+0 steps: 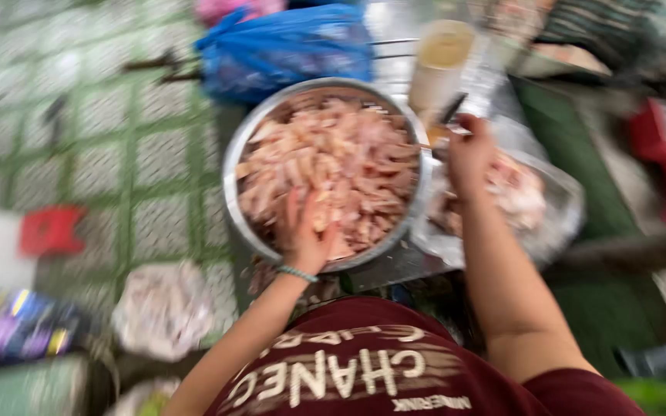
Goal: The recorder is sorting and trimming raw chicken pieces and placing them into plastic bags.
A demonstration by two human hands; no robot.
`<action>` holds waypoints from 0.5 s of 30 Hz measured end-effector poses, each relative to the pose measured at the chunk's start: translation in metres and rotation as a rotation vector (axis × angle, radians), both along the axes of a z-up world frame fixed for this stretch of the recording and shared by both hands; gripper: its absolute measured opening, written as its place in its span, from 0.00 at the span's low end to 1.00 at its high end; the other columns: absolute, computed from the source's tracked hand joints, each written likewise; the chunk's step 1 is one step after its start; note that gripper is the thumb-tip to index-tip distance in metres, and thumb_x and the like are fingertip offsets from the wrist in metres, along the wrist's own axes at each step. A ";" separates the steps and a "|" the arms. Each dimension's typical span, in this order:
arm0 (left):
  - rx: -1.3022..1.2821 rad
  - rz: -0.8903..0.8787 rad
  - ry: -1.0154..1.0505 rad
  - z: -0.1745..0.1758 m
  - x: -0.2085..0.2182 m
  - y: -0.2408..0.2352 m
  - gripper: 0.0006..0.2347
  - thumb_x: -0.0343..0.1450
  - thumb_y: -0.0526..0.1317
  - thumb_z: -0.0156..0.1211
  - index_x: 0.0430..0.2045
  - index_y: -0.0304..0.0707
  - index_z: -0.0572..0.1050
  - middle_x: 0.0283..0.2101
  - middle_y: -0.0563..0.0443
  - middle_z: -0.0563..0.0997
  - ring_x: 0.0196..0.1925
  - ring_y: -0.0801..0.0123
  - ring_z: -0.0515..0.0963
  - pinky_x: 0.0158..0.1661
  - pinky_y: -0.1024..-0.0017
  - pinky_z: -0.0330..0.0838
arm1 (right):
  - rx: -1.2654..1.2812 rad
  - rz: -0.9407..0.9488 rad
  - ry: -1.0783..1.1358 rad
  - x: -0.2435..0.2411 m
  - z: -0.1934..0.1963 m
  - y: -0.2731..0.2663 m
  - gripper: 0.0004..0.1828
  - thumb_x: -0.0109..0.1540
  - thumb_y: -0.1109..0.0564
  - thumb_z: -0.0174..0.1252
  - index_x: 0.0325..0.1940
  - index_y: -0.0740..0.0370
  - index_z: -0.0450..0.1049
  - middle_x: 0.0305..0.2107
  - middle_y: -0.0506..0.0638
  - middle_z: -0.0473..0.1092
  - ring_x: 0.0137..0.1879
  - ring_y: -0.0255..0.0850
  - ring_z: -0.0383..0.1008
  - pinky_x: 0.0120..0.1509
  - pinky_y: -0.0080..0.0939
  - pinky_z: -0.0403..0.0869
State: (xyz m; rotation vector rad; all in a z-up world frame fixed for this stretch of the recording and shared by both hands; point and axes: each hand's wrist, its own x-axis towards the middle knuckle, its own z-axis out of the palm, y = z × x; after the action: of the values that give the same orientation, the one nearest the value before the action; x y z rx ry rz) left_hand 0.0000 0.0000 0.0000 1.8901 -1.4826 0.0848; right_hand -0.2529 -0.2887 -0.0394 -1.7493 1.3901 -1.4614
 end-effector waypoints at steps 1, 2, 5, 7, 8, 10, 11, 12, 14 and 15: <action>0.009 -0.092 0.013 0.002 0.005 0.004 0.29 0.64 0.43 0.72 0.62 0.45 0.69 0.70 0.35 0.62 0.71 0.37 0.61 0.66 0.44 0.58 | 0.009 -0.092 0.013 -0.001 -0.002 0.034 0.15 0.60 0.65 0.66 0.50 0.66 0.76 0.40 0.52 0.76 0.38 0.37 0.75 0.44 0.38 0.74; -0.040 -0.097 0.009 0.003 0.012 0.007 0.31 0.64 0.43 0.72 0.63 0.41 0.68 0.69 0.30 0.62 0.72 0.36 0.60 0.67 0.43 0.57 | -0.027 -0.039 -0.041 0.003 -0.005 0.065 0.18 0.64 0.66 0.61 0.57 0.64 0.70 0.40 0.50 0.73 0.40 0.36 0.74 0.44 0.37 0.74; -0.096 -0.193 0.011 0.009 0.016 0.008 0.32 0.63 0.42 0.72 0.64 0.37 0.68 0.68 0.26 0.63 0.72 0.35 0.61 0.68 0.40 0.56 | -0.062 -0.062 -0.086 -0.014 0.008 0.158 0.21 0.67 0.68 0.56 0.63 0.61 0.65 0.41 0.49 0.70 0.41 0.36 0.73 0.41 0.35 0.73; -0.110 -0.243 -0.006 0.001 0.023 0.006 0.32 0.63 0.42 0.73 0.64 0.38 0.69 0.68 0.28 0.64 0.72 0.36 0.62 0.67 0.38 0.56 | -0.063 -0.099 -0.099 -0.025 0.025 0.215 0.21 0.66 0.69 0.55 0.63 0.59 0.66 0.41 0.50 0.70 0.41 0.37 0.73 0.38 0.34 0.72; -0.140 -0.258 -0.013 -0.006 0.025 0.003 0.31 0.66 0.42 0.73 0.65 0.38 0.69 0.70 0.26 0.62 0.72 0.33 0.61 0.67 0.37 0.56 | -0.031 -0.164 -0.095 -0.033 0.037 0.244 0.24 0.65 0.69 0.56 0.65 0.60 0.65 0.43 0.51 0.69 0.41 0.36 0.72 0.37 0.33 0.72; -0.179 -0.326 -0.010 -0.014 0.036 0.003 0.30 0.68 0.43 0.73 0.67 0.38 0.69 0.71 0.24 0.60 0.73 0.31 0.60 0.68 0.37 0.57 | -0.011 -0.282 -0.091 -0.045 0.051 0.295 0.27 0.64 0.68 0.58 0.67 0.61 0.63 0.45 0.51 0.68 0.40 0.36 0.71 0.36 0.32 0.71; -0.154 -0.295 -0.042 -0.016 0.038 0.003 0.29 0.68 0.43 0.73 0.65 0.39 0.70 0.72 0.25 0.60 0.73 0.31 0.60 0.67 0.37 0.57 | 0.000 -0.310 -0.091 -0.057 0.056 0.315 0.28 0.64 0.68 0.57 0.68 0.62 0.62 0.46 0.52 0.67 0.41 0.36 0.71 0.38 0.32 0.73; -0.131 -0.264 -0.074 -0.017 0.040 0.001 0.28 0.68 0.43 0.74 0.63 0.40 0.71 0.72 0.26 0.60 0.73 0.30 0.60 0.67 0.37 0.58 | 0.012 -0.339 -0.092 -0.067 0.060 0.335 0.29 0.64 0.68 0.57 0.69 0.63 0.61 0.48 0.52 0.66 0.42 0.36 0.72 0.41 0.33 0.74; -0.138 -0.289 -0.093 -0.030 0.039 -0.002 0.26 0.69 0.43 0.76 0.61 0.40 0.71 0.73 0.27 0.59 0.73 0.31 0.60 0.68 0.38 0.58 | -0.007 -0.469 -0.094 -0.090 0.077 0.369 0.28 0.64 0.69 0.56 0.68 0.63 0.62 0.47 0.52 0.67 0.42 0.35 0.72 0.41 0.32 0.74; -0.130 -0.253 -0.130 -0.037 0.043 -0.001 0.25 0.69 0.44 0.77 0.58 0.40 0.72 0.74 0.28 0.59 0.73 0.31 0.60 0.70 0.38 0.59 | -0.010 -0.538 -0.112 -0.098 0.085 0.383 0.27 0.63 0.69 0.56 0.67 0.63 0.63 0.46 0.51 0.68 0.42 0.34 0.73 0.41 0.32 0.75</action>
State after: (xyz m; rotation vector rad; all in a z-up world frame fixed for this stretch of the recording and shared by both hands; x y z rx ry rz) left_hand 0.0431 -0.0013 -0.0365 1.6069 -1.7492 0.1843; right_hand -0.3505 0.0939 0.0457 -1.3254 1.8854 -1.8003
